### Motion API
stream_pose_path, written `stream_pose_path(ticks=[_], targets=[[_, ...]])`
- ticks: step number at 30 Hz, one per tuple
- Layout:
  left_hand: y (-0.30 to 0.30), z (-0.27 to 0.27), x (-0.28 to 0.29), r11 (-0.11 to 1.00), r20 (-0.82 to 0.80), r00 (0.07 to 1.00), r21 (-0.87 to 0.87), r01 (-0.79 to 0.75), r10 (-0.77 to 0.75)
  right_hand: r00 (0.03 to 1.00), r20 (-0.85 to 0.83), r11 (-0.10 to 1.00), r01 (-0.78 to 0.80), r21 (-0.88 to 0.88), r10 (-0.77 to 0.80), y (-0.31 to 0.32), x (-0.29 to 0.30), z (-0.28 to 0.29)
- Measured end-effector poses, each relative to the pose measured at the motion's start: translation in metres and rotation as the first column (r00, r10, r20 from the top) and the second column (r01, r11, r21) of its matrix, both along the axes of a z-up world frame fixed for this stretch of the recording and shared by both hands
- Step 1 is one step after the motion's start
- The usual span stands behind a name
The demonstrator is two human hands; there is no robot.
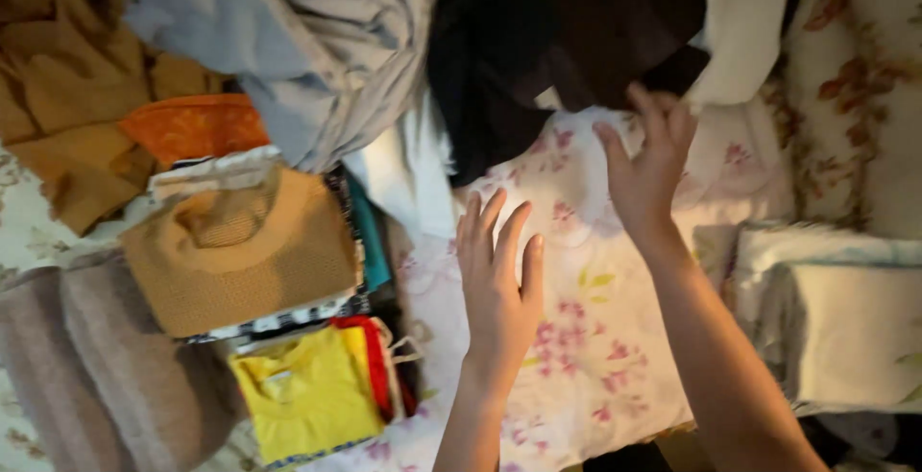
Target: The person folds a red t-shirt, a yellow t-shirt, and a brown shirt on a bed. They smooth each garment, fold the sides inward, and roll or fold the bottom up to create a compact stack.
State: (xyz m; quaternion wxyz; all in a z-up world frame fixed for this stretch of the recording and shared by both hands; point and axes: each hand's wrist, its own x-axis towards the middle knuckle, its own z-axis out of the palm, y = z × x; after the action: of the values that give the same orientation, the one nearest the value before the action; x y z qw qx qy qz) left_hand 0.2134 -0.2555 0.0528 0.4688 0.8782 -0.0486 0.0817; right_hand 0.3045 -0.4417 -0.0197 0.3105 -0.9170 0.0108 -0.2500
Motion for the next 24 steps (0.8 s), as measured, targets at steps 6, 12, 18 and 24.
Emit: stream_pose_path(ticks=[6, 12, 18, 24], targets=[[-0.065, 0.007, 0.016, 0.998, 0.016, 0.999, -0.037, -0.047, 0.047, 0.991, -0.107, 0.995, -0.089, -0.053, 0.083, -0.052, 0.042, -0.041], [-0.086, 0.038, -0.007, 0.995, -0.050, 0.994, -0.018, -0.103, 0.102, 0.989, -0.088, 0.952, -0.087, 0.292, 0.117, -0.041, -0.049, 0.090], [-0.105, 0.083, -0.054, 0.998, 0.015, 0.998, 0.022, -0.067, 0.066, 0.993, 0.033, 0.971, -0.115, 0.210, 0.110, -0.059, -0.115, 0.184], [-0.096, 0.120, -0.093, 0.978, 0.246, 0.965, -0.203, -0.039, 0.090, 0.858, 0.313, 0.887, -0.452, 0.088, 0.406, -0.033, -0.193, 0.275]])
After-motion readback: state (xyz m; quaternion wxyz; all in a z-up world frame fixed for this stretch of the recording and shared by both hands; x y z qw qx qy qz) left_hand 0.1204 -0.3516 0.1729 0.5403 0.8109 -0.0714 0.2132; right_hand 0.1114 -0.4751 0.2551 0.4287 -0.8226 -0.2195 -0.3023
